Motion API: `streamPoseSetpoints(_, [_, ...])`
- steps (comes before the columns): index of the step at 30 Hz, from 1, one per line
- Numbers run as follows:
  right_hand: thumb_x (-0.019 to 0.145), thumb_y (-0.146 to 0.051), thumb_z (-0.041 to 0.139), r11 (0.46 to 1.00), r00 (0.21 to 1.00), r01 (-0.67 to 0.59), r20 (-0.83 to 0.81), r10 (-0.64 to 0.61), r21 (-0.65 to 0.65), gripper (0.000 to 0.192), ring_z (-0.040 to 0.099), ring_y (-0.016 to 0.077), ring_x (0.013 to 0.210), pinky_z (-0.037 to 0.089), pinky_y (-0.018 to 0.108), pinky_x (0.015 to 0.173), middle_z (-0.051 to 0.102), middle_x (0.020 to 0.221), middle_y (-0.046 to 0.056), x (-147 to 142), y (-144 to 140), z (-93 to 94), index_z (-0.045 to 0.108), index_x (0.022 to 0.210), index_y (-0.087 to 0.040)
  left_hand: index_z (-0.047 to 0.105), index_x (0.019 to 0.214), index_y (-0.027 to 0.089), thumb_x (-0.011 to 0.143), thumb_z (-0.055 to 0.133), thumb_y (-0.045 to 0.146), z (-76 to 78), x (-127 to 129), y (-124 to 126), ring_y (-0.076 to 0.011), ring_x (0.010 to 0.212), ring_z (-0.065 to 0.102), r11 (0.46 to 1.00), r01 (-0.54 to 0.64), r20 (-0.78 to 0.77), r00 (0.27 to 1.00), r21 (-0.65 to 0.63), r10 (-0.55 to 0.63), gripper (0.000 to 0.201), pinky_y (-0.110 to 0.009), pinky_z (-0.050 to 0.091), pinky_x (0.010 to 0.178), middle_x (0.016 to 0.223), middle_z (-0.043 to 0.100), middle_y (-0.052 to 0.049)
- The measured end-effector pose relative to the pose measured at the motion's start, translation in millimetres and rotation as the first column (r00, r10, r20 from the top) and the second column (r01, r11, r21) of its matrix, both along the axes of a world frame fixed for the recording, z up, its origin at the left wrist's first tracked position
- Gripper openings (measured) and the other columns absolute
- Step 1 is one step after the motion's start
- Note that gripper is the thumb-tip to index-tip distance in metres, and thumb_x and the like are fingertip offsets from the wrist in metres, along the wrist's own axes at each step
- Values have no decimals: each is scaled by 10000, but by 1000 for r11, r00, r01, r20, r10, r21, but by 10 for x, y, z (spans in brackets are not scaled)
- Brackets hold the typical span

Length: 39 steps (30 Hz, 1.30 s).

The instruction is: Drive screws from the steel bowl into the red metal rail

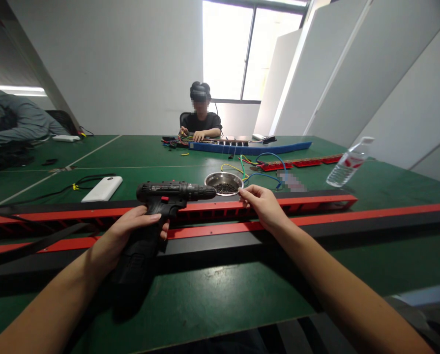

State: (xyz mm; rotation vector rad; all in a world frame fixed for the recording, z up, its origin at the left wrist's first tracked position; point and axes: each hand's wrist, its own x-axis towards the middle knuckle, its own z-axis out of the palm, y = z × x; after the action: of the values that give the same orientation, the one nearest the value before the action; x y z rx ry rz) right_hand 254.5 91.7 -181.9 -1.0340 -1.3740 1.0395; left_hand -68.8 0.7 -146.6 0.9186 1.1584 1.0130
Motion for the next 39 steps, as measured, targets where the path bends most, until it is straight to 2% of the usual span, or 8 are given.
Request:
streamPoseSetpoints(13, [752,-526,807,1000,1000,1,18,-1,6,376,517,131,589,419,289,598,628,648,8,1,4,-6,660,699,-184,690,952,157,794,781,330,10,1,7,-188,786,692,999,32,-11,999,13,-31,252,-289,601,712,917,704,-64])
streamPoseSetpoints(39, [736,-530,813,1000,1000,10,23,-9,-8,382,506,130,581,409,294,592,622,638,7,-17,-14,27,653,692,-186,695,954,161,739,825,314,24,11,-4,-195,752,715,1000,-13,14,1000,-21,13,294,-277,596,667,905,725,-62])
